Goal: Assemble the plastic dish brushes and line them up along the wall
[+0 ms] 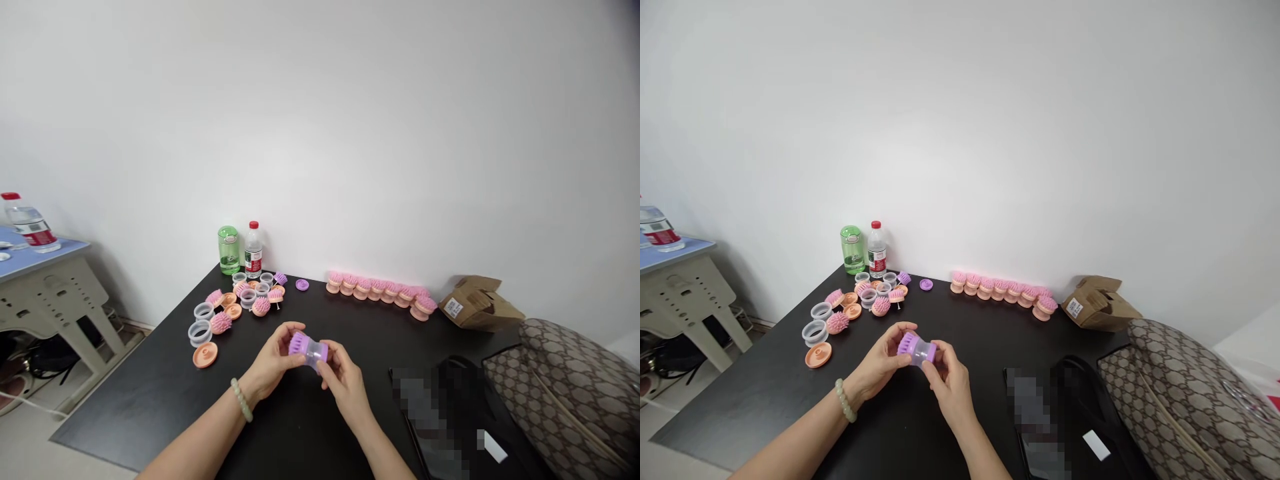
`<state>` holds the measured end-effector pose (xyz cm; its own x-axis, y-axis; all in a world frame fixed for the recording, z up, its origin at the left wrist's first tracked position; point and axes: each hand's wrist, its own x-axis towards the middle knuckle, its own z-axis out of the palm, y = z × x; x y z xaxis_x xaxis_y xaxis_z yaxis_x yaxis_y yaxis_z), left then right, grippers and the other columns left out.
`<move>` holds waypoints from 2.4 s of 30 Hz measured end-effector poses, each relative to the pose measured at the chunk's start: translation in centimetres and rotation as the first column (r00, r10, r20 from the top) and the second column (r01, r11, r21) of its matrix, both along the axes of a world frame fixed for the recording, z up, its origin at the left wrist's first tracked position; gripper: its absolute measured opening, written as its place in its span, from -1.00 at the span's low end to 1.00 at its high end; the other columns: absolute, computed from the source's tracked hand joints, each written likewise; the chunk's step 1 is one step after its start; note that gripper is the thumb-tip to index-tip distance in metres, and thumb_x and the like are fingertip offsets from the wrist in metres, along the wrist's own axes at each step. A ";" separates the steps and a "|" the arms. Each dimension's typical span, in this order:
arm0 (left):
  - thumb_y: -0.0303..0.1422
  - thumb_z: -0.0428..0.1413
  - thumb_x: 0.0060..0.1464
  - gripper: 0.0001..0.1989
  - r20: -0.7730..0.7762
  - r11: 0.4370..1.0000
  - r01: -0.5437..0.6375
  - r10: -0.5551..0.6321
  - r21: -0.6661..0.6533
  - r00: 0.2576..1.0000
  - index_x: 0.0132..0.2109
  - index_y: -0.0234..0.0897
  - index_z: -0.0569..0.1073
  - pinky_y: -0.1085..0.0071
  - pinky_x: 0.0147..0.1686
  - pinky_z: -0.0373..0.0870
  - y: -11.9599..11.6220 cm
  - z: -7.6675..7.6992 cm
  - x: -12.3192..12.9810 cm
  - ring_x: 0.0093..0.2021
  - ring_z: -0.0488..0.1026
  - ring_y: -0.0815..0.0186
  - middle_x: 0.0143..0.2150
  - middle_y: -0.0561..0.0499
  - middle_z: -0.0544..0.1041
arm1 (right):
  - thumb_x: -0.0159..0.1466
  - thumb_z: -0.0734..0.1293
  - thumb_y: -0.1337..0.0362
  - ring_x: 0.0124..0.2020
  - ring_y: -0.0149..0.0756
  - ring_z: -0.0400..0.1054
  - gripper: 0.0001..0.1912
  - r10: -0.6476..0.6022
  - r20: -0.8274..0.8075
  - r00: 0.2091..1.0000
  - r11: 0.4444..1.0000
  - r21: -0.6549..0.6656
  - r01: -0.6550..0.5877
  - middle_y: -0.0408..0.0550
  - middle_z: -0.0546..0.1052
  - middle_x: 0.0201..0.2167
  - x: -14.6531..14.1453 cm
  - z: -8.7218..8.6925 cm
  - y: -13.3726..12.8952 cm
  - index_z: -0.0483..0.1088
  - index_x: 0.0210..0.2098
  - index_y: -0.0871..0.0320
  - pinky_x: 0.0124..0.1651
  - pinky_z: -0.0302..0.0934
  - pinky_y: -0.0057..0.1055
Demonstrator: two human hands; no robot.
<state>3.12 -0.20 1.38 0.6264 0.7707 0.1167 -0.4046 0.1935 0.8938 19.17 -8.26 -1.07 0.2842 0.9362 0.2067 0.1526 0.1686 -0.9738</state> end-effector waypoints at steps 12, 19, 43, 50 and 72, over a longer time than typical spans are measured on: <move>-0.01 0.33 -0.08 -0.43 -0.095 0.994 0.082 -0.075 0.068 0.993 -0.02 -0.25 0.42 0.40 -0.25 0.27 -0.5 -0.2 0.3 -0.25 0.36 0.30 -0.22 0.01 0.43 | 0.26 0.30 -0.16 -0.55 -0.36 0.34 -0.52 0.024 -0.139 0.990 0.999 -0.029 -0.029 -0.12 0.49 -0.52 -0.1 0.4 0.1 0.41 -0.18 0.16 -0.53 0.27 -0.46; -0.27 0.42 -0.16 -0.46 -0.071 0.985 0.096 -0.086 0.147 0.994 -0.01 -0.21 0.46 0.36 -0.14 0.26 -0.3 0.4 -0.2 -0.16 0.37 0.25 -0.13 -0.01 0.44 | 0.27 0.31 -0.16 -0.56 -0.36 0.31 -0.52 0.002 -0.130 0.991 0.999 -0.048 -0.009 -0.14 0.46 -0.52 0.2 -0.1 0.1 0.42 -0.16 0.16 -0.54 0.25 -0.46; -0.06 0.33 -0.07 -0.57 -0.191 0.999 0.011 -0.004 0.036 0.982 -0.30 -0.33 0.42 0.46 -0.46 0.26 0.1 0.0 0.1 -0.44 0.32 0.38 -0.43 0.06 0.40 | 0.20 0.43 0.26 -0.10 -0.06 0.46 -0.61 -0.091 0.373 0.923 0.961 0.277 -0.017 0.03 0.54 -0.02 1.2 1.4 -0.7 0.50 0.04 -0.04 -0.06 0.38 -0.18; -0.23 0.42 -0.17 -0.54 -0.157 0.992 0.073 -0.055 0.107 0.986 -0.18 -0.30 0.42 0.44 -0.31 0.29 -0.2 0.0 0.2 -0.32 0.35 0.36 -0.29 0.05 0.45 | 0.34 0.24 -0.01 -0.52 -0.27 0.42 -0.65 -0.050 0.406 0.913 0.999 0.028 0.043 -0.11 0.52 -0.48 1.5 0.9 -0.8 0.45 -0.13 0.11 -0.44 0.34 -0.40; -0.36 0.25 0.06 -0.73 -0.383 0.655 0.100 0.304 0.749 0.872 -0.09 -0.18 0.40 0.26 -0.07 0.35 -0.2 0.1 0.1 -0.11 0.39 0.17 -0.11 -0.03 0.41 | 0.15 0.38 0.56 -0.04 -0.06 0.32 -0.38 -0.108 0.725 0.680 0.970 0.225 -0.087 0.06 0.53 -0.06 0.4 1.0 -0.1 0.32 0.18 0.14 0.00 0.40 -0.09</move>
